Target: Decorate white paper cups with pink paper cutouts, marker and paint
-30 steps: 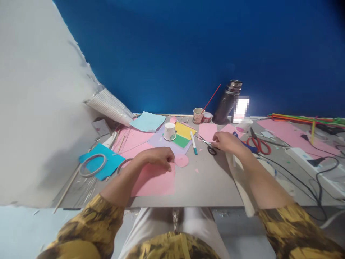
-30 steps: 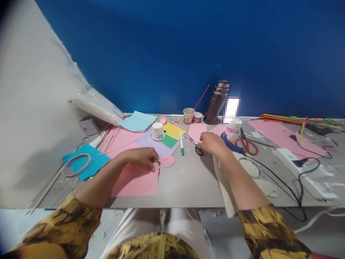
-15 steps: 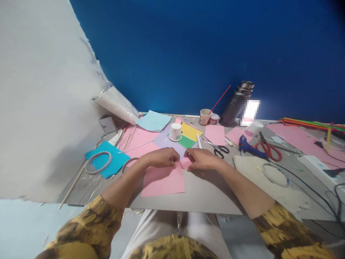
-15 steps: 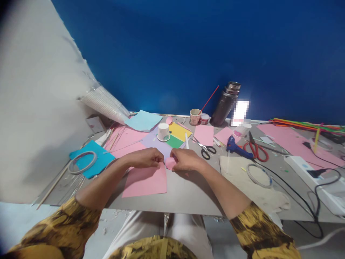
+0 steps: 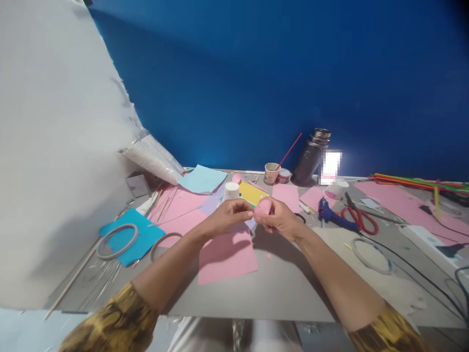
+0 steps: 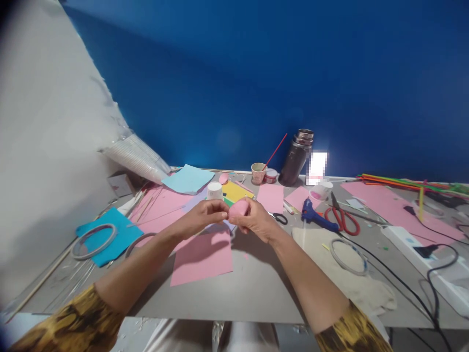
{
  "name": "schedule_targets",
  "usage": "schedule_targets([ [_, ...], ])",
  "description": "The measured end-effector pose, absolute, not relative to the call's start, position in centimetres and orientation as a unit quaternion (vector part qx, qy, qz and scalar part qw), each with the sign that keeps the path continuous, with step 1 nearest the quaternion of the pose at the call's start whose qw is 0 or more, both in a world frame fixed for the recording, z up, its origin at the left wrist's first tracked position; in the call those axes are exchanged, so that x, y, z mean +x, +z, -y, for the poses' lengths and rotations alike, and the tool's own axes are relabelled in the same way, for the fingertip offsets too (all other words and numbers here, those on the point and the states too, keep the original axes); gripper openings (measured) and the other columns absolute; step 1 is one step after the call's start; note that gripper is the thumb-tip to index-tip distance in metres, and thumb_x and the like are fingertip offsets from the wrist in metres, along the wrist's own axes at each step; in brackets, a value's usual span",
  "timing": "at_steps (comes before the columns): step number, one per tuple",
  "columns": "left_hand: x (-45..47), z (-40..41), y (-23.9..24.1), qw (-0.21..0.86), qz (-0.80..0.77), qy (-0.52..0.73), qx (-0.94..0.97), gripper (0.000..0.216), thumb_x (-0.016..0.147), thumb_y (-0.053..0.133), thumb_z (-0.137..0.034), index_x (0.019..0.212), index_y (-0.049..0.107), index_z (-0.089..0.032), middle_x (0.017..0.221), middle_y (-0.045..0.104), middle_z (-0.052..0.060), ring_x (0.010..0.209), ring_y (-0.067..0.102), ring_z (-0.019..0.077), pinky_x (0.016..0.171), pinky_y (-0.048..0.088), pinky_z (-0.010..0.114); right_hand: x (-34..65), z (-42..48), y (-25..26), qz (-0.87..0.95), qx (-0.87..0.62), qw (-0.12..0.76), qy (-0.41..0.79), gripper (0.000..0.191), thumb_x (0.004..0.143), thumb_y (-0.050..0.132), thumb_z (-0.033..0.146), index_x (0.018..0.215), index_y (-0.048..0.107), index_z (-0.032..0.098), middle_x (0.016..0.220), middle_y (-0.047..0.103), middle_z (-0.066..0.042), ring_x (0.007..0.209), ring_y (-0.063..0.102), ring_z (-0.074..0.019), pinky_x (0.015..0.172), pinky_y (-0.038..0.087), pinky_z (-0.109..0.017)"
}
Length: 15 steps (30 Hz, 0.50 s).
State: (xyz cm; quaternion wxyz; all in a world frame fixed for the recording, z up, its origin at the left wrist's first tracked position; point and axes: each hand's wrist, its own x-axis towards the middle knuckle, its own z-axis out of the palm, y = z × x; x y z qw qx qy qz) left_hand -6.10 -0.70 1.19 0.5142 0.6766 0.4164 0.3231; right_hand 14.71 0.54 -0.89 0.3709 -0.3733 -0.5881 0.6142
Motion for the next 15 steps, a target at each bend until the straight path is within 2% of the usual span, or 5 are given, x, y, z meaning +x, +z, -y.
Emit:
schedule_targets([
  [3,-5.2,1.1,0.1,0.630,-0.386,0.381,0.555,0.031,0.079,0.075,-0.045,0.085,0.067,-0.016,0.083,0.064,0.003,0.079,0.062,0.0169,0.077,0.050,0.032,14.4,-0.2,-0.8,0.603,-0.411,0.358,0.583,0.053,0.063,0.091,0.046,0.093,0.056,0.020,0.070,0.057,0.006,0.053,0.046,-0.0079,0.045,0.034,-0.021],
  [8,-4.9,1.0,-1.3,0.670,-0.375,0.435,0.471,0.032,0.071,0.084,-0.038,0.070,0.061,-0.015,0.069,0.062,0.000,0.067,0.058,0.0119,0.071,0.047,0.029,14.6,0.0,-0.6,0.606,-0.396,0.315,0.614,0.055,0.067,0.088,0.051,0.103,0.060,0.020,0.070,0.059,0.004,0.054,0.049,-0.0090,0.048,0.034,-0.022],
  [12,-5.2,1.1,-1.0,0.674,-0.398,0.433,0.448,0.029,0.067,0.083,-0.032,0.066,0.060,-0.015,0.065,0.060,-0.001,0.064,0.057,0.0113,0.068,0.046,0.028,14.9,-0.4,-0.5,0.587,-0.375,0.358,0.622,0.047,0.077,0.077,0.062,0.079,0.062,0.018,0.067,0.054,0.003,0.050,0.042,-0.0070,0.047,0.026,-0.023],
  [15,-5.2,1.2,-0.7,0.685,-0.391,0.434,0.436,0.028,0.066,0.083,-0.031,0.067,0.061,-0.015,0.065,0.061,-0.001,0.063,0.057,0.0111,0.068,0.046,0.028,14.8,-0.5,-0.6,0.579,-0.385,0.390,0.604,0.047,0.074,0.079,0.061,0.067,0.058,0.018,0.057,0.046,0.005,0.048,0.036,-0.0068,0.048,0.024,-0.025],
])
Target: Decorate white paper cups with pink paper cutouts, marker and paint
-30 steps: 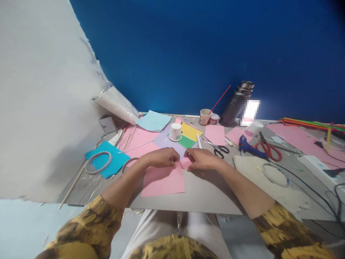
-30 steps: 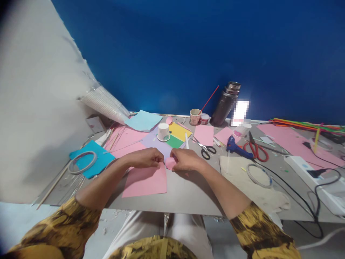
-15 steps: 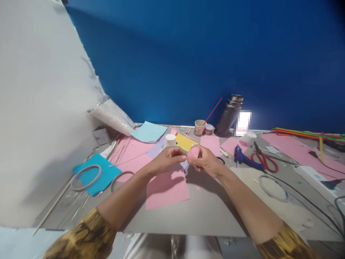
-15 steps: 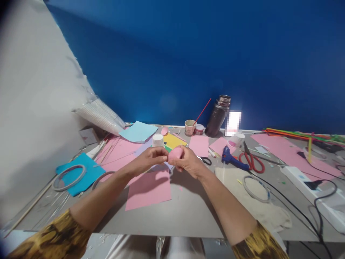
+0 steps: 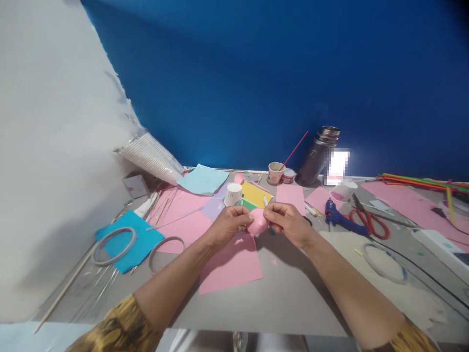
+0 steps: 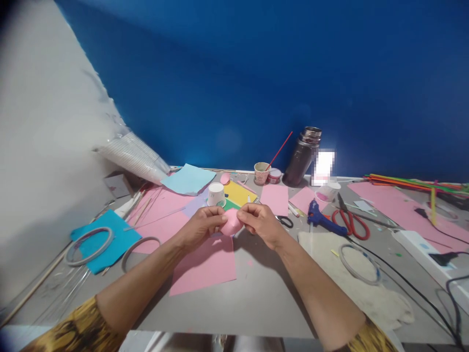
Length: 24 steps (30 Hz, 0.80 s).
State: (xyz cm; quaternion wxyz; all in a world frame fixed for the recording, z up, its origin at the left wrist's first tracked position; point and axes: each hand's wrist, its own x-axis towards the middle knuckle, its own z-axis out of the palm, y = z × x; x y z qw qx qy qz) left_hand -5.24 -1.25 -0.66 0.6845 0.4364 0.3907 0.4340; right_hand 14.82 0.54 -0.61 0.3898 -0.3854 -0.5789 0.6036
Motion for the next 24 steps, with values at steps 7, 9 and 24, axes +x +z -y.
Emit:
schedule_targets([
  [7,-5.15,1.30,-0.62,0.694,-0.385,0.442,0.417,0.024,0.063,0.082,-0.027,0.074,0.064,-0.014,0.069,0.063,0.000,0.065,0.059,0.0126,0.070,0.047,0.029,14.76,-0.55,-1.05,0.562,-0.382,0.388,0.623,0.045,0.075,0.080,0.057,0.066,0.059,0.018,0.051,0.045,0.006,0.047,0.035,-0.0069,0.048,0.020,-0.025],
  [9,-5.19,1.26,-0.77,0.694,-0.390,0.443,0.412,0.022,0.064,0.080,-0.026,0.072,0.063,-0.015,0.068,0.062,0.000,0.065,0.059,0.0123,0.069,0.047,0.029,14.90,-0.62,-1.10,0.565,-0.377,0.385,0.625,0.044,0.075,0.081,0.057,0.069,0.061,0.018,0.054,0.047,0.005,0.048,0.036,-0.0068,0.049,0.021,-0.025],
  [24,-5.58,0.88,-1.42,0.714,-0.383,0.423,0.405,0.027,0.070,0.080,-0.031,0.069,0.057,-0.016,0.062,0.050,-0.004,0.059,0.056,0.0112,0.061,0.048,0.027,15.35,-1.36,-1.42,0.550,-0.385,0.353,0.652,0.046,0.068,0.086,0.055,0.072,0.060,0.017,0.059,0.048,0.005,0.050,0.039,-0.0063,0.047,0.021,-0.023],
])
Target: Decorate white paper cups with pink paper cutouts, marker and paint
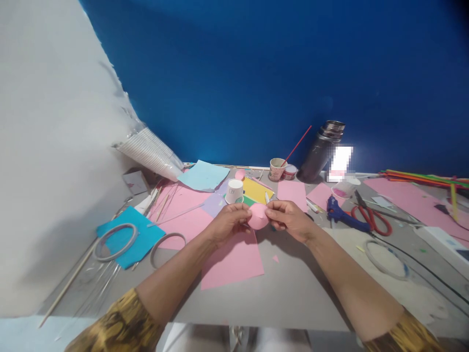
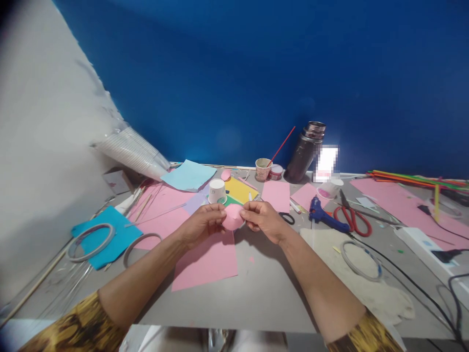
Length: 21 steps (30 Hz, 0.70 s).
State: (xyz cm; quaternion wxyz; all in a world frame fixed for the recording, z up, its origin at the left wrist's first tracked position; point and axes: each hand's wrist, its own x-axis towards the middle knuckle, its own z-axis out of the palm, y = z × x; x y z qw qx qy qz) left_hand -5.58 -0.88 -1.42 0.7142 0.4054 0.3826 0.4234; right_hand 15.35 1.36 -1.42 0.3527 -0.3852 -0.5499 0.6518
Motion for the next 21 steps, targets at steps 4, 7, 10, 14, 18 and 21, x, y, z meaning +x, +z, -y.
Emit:
schedule_targets([
  [4,-5.61,0.79,-1.69,0.698,-0.395,0.429,0.415,0.029,0.070,0.081,-0.032,0.069,0.057,-0.016,0.063,0.053,-0.003,0.059,0.056,0.0107,0.059,0.047,0.026,15.48,-1.49,-1.61,0.550,-0.388,0.342,0.656,0.046,0.070,0.084,0.056,0.074,0.062,0.016,0.056,0.048,0.005,0.049,0.039,-0.0063,0.047,0.021,-0.022],
  [7,-5.61,0.76,-1.85,0.693,-0.404,0.434,0.410,0.029,0.069,0.082,-0.032,0.070,0.059,-0.015,0.064,0.055,-0.002,0.059,0.055,0.0106,0.059,0.047,0.026,15.58,-1.62,-1.66,0.548,-0.391,0.338,0.658,0.046,0.069,0.085,0.057,0.079,0.066,0.015,0.058,0.051,0.004,0.050,0.041,-0.0064,0.046,0.022,-0.022],
  [10,-5.62,0.72,-1.98,0.696,-0.404,0.437,0.401,0.028,0.069,0.083,-0.032,0.071,0.060,-0.015,0.065,0.056,-0.002,0.060,0.054,0.0108,0.059,0.048,0.026,15.67,-1.72,-1.68,0.545,-0.398,0.334,0.658,0.047,0.066,0.087,0.055,0.080,0.068,0.014,0.061,0.054,0.003,0.051,0.043,-0.0067,0.046,0.023,-0.022],
  [14,-5.67,0.58,-2.08,0.704,-0.402,0.442,0.384,0.028,0.070,0.082,-0.034,0.074,0.062,-0.015,0.069,0.060,0.002,0.063,0.056,0.0123,0.057,0.048,0.026,15.68,-1.71,-1.68,0.542,-0.405,0.339,0.653,0.044,0.067,0.087,0.053,0.077,0.067,0.015,0.058,0.053,0.003,0.051,0.044,-0.0074,0.045,0.024,-0.022],
  [18,-5.69,0.47,-2.13,0.717,-0.397,0.429,0.380,0.026,0.068,0.081,-0.030,0.080,0.064,-0.014,0.074,0.065,0.005,0.067,0.061,0.0145,0.059,0.049,0.026,15.58,-1.62,-1.58,0.526,-0.405,0.355,0.658,0.042,0.068,0.086,0.051,0.076,0.066,0.016,0.055,0.053,0.004,0.049,0.043,-0.0073,0.045,0.026,-0.022],
  [21,-5.73,0.43,-2.21,0.716,-0.405,0.421,0.384,0.023,0.066,0.082,-0.024,0.077,0.063,-0.014,0.074,0.066,0.005,0.067,0.062,0.0142,0.061,0.048,0.026,15.55,-1.58,-1.51,0.511,-0.398,0.360,0.672,0.040,0.068,0.088,0.048,0.077,0.066,0.016,0.056,0.054,0.003,0.049,0.045,-0.0075,0.045,0.028,-0.021],
])
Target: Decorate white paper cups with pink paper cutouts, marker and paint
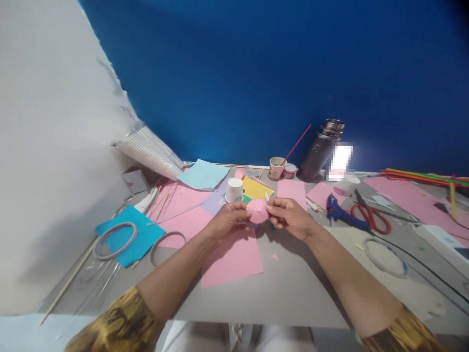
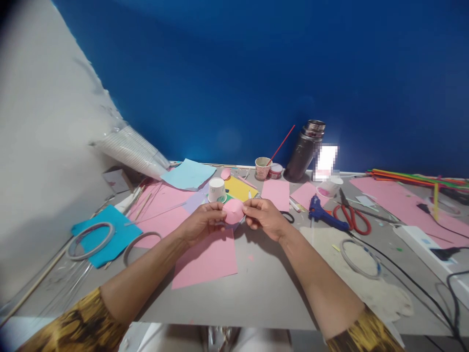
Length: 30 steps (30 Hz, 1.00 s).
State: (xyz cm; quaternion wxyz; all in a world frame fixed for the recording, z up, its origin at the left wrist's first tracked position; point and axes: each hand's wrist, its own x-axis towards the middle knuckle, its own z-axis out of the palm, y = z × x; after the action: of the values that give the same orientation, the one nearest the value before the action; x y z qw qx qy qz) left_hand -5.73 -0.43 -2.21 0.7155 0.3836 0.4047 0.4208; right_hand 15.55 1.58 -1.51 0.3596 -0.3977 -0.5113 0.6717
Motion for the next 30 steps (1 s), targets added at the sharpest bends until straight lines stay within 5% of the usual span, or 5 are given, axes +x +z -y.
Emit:
schedule_targets([
  [10,-5.86,0.25,-2.16,0.754,-0.371,0.430,0.328,0.022,0.067,0.082,-0.022,0.075,0.064,-0.013,0.070,0.063,0.005,0.061,0.057,0.0115,0.057,0.045,0.024,15.66,-1.37,-1.21,0.513,-0.368,0.331,0.702,0.037,0.073,0.086,0.047,0.079,0.072,0.013,0.082,0.073,-0.008,0.052,0.049,-0.0063,0.044,0.031,-0.021],
  [24,-5.65,0.58,-1.65,0.737,-0.374,0.438,0.353,0.026,0.061,0.082,-0.025,0.075,0.063,-0.014,0.070,0.064,0.004,0.063,0.059,0.0134,0.056,0.045,0.024,15.67,-1.52,-1.94,0.544,-0.368,0.303,0.691,0.034,0.072,0.086,0.045,0.080,0.072,0.015,0.075,0.071,-0.004,0.057,0.054,-0.0088,0.048,0.037,-0.021],
  [30,-5.38,0.85,-1.95,0.696,-0.423,0.410,0.411,0.019,0.061,0.076,-0.023,0.065,0.058,-0.016,0.059,0.059,0.000,0.052,0.053,0.0108,0.053,0.043,0.025,15.15,-1.29,-1.88,0.605,-0.415,0.428,0.527,0.027,0.078,0.077,0.045,0.086,0.073,0.020,0.076,0.066,0.000,0.064,0.054,-0.0131,0.057,0.043,-0.026],
])
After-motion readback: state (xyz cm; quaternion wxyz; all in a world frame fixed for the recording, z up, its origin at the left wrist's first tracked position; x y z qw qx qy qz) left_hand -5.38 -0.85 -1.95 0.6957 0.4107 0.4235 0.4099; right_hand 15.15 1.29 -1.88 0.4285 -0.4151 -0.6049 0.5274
